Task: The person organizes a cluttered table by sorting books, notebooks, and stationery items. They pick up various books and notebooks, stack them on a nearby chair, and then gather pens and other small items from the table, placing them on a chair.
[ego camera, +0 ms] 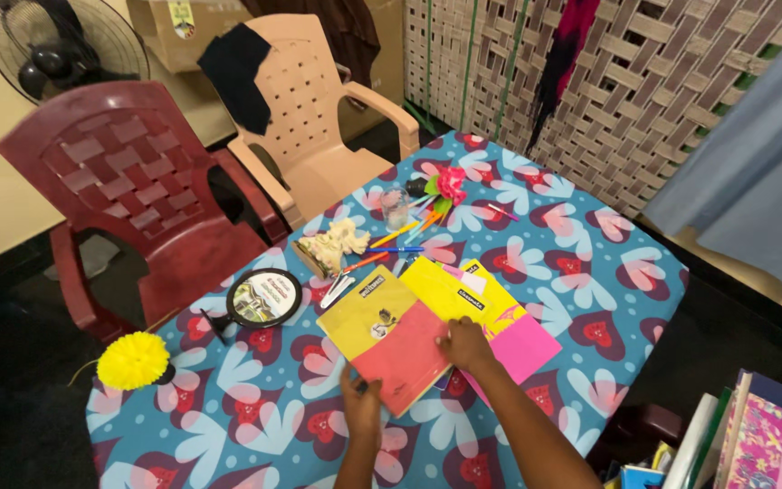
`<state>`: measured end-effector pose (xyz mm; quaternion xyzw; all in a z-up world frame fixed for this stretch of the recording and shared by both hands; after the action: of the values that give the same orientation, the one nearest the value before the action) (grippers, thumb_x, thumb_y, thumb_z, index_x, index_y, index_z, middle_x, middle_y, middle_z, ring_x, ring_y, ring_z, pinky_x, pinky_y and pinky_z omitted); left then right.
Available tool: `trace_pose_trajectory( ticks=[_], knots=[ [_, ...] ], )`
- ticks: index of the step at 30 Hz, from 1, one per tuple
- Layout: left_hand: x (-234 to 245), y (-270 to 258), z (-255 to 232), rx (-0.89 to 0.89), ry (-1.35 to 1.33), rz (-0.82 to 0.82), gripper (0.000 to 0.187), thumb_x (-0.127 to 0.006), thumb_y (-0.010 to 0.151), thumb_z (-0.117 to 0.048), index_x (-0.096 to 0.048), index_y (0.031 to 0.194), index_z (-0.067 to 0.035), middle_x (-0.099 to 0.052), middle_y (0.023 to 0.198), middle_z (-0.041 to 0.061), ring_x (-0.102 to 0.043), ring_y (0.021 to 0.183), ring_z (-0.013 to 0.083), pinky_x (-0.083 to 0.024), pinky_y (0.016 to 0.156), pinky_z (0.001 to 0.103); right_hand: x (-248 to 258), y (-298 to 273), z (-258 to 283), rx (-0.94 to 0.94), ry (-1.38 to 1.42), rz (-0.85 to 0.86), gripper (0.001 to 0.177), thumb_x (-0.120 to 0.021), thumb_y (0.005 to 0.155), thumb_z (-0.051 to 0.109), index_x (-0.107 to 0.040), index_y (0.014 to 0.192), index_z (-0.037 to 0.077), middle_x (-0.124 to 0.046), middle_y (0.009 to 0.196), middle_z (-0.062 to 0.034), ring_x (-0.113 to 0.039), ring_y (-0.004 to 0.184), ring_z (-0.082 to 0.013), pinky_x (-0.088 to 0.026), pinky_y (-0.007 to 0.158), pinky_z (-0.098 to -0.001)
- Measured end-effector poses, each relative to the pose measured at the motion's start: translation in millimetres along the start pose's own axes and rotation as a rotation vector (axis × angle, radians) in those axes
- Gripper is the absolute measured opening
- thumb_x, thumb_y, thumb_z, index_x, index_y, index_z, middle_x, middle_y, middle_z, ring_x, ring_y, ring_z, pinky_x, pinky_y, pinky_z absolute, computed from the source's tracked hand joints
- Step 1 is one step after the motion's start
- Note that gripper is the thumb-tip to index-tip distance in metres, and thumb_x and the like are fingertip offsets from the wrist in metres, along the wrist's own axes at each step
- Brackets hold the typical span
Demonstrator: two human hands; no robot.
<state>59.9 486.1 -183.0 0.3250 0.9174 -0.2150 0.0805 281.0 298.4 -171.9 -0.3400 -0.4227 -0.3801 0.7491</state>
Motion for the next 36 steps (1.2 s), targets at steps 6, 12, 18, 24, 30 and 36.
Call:
trace_pose_trajectory(
  ticks=[6, 12, 18, 24, 30, 36],
  knots=[
    [-7, -48, -6, 0.332, -0.111, 0.062, 0.058, -0.06, 0.091, -0.004, -0.039, 0.144, -0.008, -0.061, 0.131, 0.015, -0.067, 0.111, 0.028, -0.059, 0.089, 0.045, -10, -46, -25, -0.147, 0.383, 0.18, 0.046, -0.073, 0.09, 0.047, -0.071, 0.108, 0.005, -0.072, 0.096, -0.011, -0.07, 0.094, -0.0263, -0.054, 0.082, -0.0406],
    [-66, -128, -24, 0.315, -0.175, 0.264, 0.073, -0.062, 0.085, -0.004, -0.032, 0.149, -0.022, -0.058, 0.136, 0.006, -0.062, 0.12, 0.0247, -0.059, 0.091, 0.047, 18, -131, -75, -0.194, 1.188, 0.278, 0.031, -0.07, 0.096, 0.03, -0.066, 0.11, 0.003, -0.07, 0.097, -0.0018, -0.066, 0.089, -0.0109, -0.056, 0.08, -0.0297],
    [-204, -227, 0, 0.062, 0.088, 0.776, 0.077, -0.067, 0.093, -0.008, -0.028, 0.159, -0.013, -0.056, 0.146, 0.008, -0.056, 0.131, 0.0236, -0.054, 0.101, 0.037, 92, -288, -201, -0.361, 1.486, 0.077, 0.034, -0.068, 0.094, 0.028, -0.059, 0.123, 0.015, -0.071, 0.11, -0.0015, -0.069, 0.097, -0.0135, -0.057, 0.082, -0.0366],
    [-338, -407, 114, 0.237, 0.307, 1.215, 0.098, -0.063, 0.08, 0.003, -0.015, 0.161, -0.024, -0.065, 0.129, 0.009, -0.068, 0.103, 0.0218, -0.058, 0.083, 0.038, 146, -500, -375, -0.598, 1.464, -0.554, 0.046, -0.062, 0.092, 0.012, -0.048, 0.135, 0.023, -0.059, 0.131, 0.0055, -0.064, 0.111, -0.0126, -0.058, 0.077, -0.0461],
    [-399, -538, 214, -0.282, 0.817, 1.251, 0.075, -0.062, 0.087, -0.002, -0.039, 0.157, -0.02, -0.07, 0.126, 0.017, -0.073, 0.096, 0.0336, -0.057, 0.085, 0.038, 118, -662, -497, -0.712, 1.528, -0.96, 0.042, -0.062, 0.096, 0.011, -0.049, 0.135, 0.009, -0.066, 0.119, -0.01, -0.067, 0.101, -0.0233, -0.061, 0.08, -0.0445],
    [-412, -592, 320, -0.251, 1.257, 1.309, 0.074, -0.068, 0.085, -0.009, -0.041, 0.154, -0.015, -0.025, 0.158, 0.032, -0.049, 0.135, 0.0449, -0.042, 0.114, 0.043, 113, -705, -526, -0.766, 0.874, -0.972, 0.042, -0.07, 0.095, 0.017, -0.057, 0.132, 0.002, -0.072, 0.115, -0.0151, -0.068, 0.102, -0.0274, -0.056, 0.09, -0.0438]
  ],
)
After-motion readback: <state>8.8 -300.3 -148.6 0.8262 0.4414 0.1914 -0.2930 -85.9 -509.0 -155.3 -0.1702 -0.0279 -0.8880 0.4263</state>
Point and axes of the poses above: each hand's wrist, its own y-axis towards the middle knuckle, its own x-axis out of the back of the hand, z = x × y, the point moved 8 cm from there along y, towards the middle knuckle
